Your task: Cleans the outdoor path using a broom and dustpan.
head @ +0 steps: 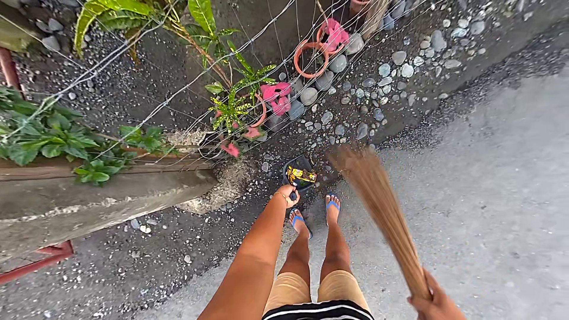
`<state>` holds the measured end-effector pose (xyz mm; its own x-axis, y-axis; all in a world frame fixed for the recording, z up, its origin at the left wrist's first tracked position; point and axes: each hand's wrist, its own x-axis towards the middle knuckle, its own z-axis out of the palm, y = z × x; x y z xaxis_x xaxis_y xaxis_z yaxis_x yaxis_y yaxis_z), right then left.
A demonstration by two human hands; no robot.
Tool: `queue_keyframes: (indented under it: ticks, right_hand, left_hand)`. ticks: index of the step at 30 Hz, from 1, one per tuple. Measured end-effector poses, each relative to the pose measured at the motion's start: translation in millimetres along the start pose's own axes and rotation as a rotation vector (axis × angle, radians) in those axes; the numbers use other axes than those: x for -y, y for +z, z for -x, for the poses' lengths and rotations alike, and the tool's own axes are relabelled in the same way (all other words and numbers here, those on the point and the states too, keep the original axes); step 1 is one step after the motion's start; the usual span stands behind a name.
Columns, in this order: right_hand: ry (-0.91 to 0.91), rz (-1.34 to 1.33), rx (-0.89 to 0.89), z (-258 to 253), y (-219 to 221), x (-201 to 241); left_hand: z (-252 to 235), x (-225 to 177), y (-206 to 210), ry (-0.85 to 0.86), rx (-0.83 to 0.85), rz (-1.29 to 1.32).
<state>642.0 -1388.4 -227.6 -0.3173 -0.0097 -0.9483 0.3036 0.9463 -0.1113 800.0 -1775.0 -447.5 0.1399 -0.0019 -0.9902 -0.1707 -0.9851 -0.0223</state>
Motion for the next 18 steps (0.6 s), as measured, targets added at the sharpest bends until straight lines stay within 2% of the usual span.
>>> queue_keyframes:
  ticks: [4, 7, 10, 12, 15, 18]
  right_hand:
    - [-0.011, 0.102, -0.186, -114, -17, 23]
    - [0.080, 0.392, -0.086, -161, -1, 48]
    - [0.095, 0.599, 0.123, -142, 23, 37]
    - [0.100, 0.622, 0.156, -105, 23, 25]
    - [0.051, 0.565, 0.093, -50, -14, 21]
    - [-0.053, 0.542, 0.032, -28, -60, 31]
  left_hand:
    - [1, 3, -1, -0.013, -0.012, 0.033]
    - [7, 4, 7, -0.003, -0.040, 0.013]
    - [8, 3, 13, 0.001, -0.038, 0.047]
    - [4, 2, 14, -0.011, -0.030, 0.060]
    - [1, 0, 8, -0.021, -0.019, 0.077]
    - [-1, 2, 2, -0.023, -0.013, 0.133]
